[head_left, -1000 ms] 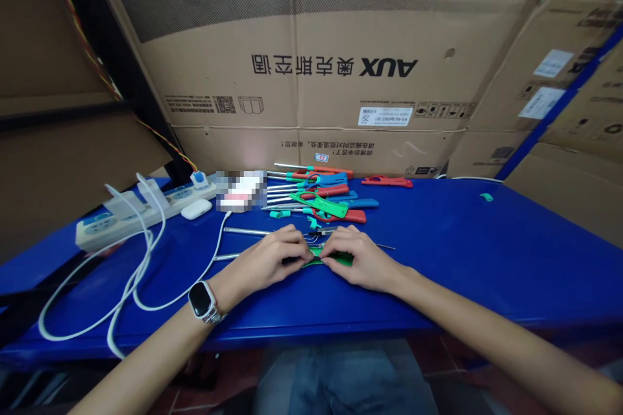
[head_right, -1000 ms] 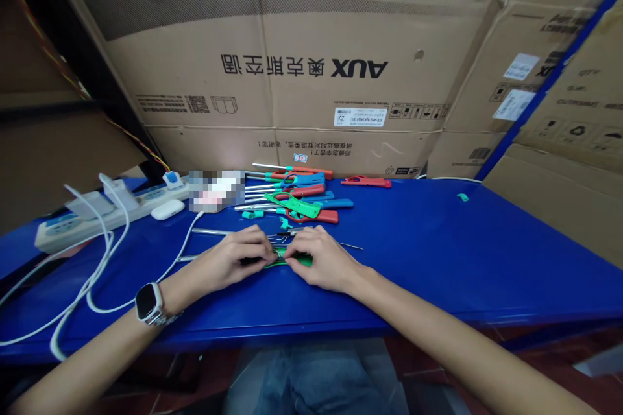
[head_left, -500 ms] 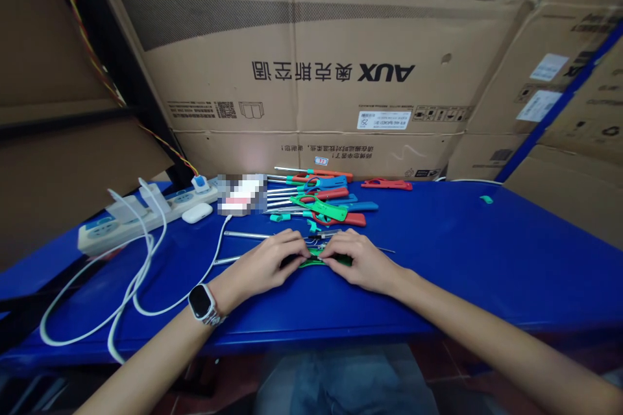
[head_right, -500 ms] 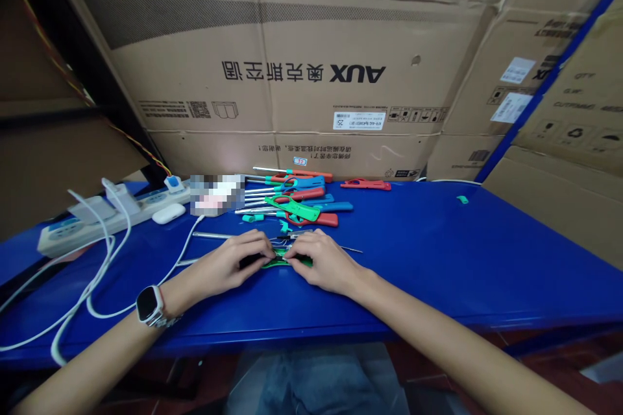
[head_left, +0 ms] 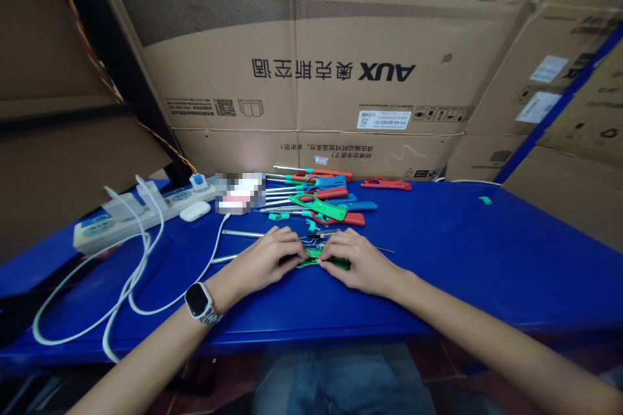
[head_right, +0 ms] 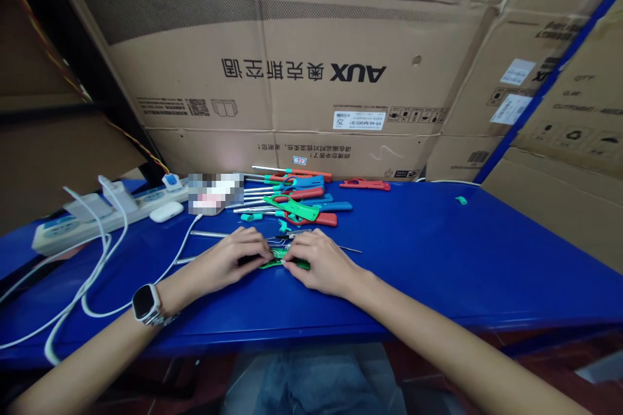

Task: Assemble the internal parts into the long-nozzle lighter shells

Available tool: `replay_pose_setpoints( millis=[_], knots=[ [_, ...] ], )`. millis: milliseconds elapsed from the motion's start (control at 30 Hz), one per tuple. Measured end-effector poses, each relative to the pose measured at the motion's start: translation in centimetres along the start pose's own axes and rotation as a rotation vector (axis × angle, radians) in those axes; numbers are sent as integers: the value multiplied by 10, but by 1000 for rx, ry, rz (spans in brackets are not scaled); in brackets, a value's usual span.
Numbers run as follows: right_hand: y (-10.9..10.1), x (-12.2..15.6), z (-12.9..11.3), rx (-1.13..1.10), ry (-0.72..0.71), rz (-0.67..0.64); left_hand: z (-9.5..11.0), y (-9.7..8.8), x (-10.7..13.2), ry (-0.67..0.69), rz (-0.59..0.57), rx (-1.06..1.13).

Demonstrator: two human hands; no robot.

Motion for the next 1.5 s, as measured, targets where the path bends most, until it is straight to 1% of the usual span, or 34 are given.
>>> replay_pose_setpoints(
  millis=[233, 367, 467, 600, 833, 1133, 1300, 1500],
  knots=[
    [-6, -1, 5, -88, 87, 75, 4, -13, 3, 69, 114, 98],
    [-9, 0, 6, -114, 96, 112, 3, -18, 5, 74, 143, 144],
    [-10, -1, 5, -79, 93, 119, 3, -19, 5, 80, 158, 149],
    [-8, -2, 4, -30, 83, 103, 5, -16, 4, 100, 139, 116],
    [-3, -3, 0, -46, 38, 72, 7, -16, 5, 105, 139, 128],
    [3, -2, 2, 28, 52, 8, 5, -11, 3, 106, 100, 81],
    [4, -1, 6, -35, 75, 6, 7, -5, 4, 108, 61, 53],
    [1, -1, 9, -101, 134, 41, 7, 0, 3, 116, 19, 17]
  ],
)
Point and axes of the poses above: each hand's wrist, its own x-axis away from the middle knuckle, its own y-axis out of the palm, z = x × y, the point moved 9 cm from there along -x, towards the middle knuckle, and after that the axes turned 7 degrees about -z, right-handed, at the moved point
